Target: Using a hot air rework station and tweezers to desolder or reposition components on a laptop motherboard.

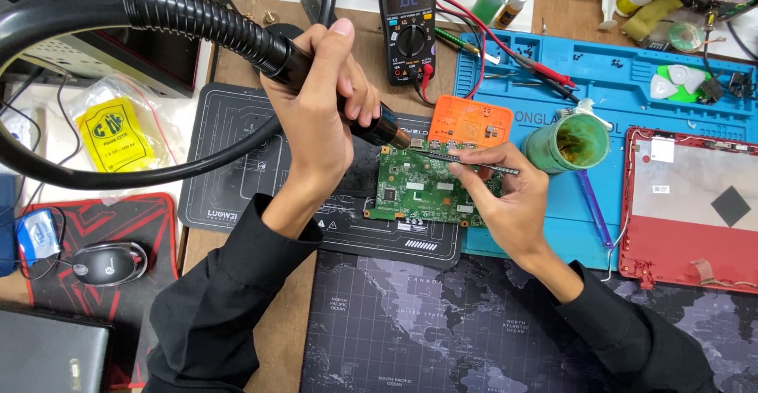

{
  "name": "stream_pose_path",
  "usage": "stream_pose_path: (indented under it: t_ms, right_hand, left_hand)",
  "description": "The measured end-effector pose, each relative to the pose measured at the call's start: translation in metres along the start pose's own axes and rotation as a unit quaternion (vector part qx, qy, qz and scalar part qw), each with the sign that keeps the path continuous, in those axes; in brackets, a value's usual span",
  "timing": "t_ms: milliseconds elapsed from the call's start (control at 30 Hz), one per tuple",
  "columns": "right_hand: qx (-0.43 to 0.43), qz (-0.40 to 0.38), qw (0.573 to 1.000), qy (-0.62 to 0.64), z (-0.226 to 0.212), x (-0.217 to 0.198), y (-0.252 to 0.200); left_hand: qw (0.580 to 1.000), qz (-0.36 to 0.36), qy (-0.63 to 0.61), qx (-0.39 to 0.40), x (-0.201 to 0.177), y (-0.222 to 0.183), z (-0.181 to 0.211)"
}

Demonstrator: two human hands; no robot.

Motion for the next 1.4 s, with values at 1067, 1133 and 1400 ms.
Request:
stream_pose_path:
  t_ms: [1067, 1133, 1400]
  right_hand:
    - [0.002, 0.004, 1.0, 0.003, 0.0009, 0.0011, 0.0035]
    - [0.004, 0.003, 1.0, 0.008, 0.0012, 0.0018, 0.004]
    - [-0.011, 0.002, 1.0, 0.002, -0.0029, 0.0008, 0.0047]
  left_hand:
    - [1.0, 0.007, -0.008, 0.013, -0.0033, 0.0026, 0.0003]
    - [1.0, 0.004, -0.007, 0.016, -0.0031, 0.0024, -0.0004]
    - [1.0, 0.008, -0.004, 0.013, -0.0031, 0.0021, 0.0009]
Point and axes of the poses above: each hand's wrist, its own y-axis towards the middle knuckle, its own x-axis out of the palm, z = x × y, the point moved 7 cm from there along y, towards the middle knuckle, and after that the axes turned 2 degrees about z, right-handed, at the moved point
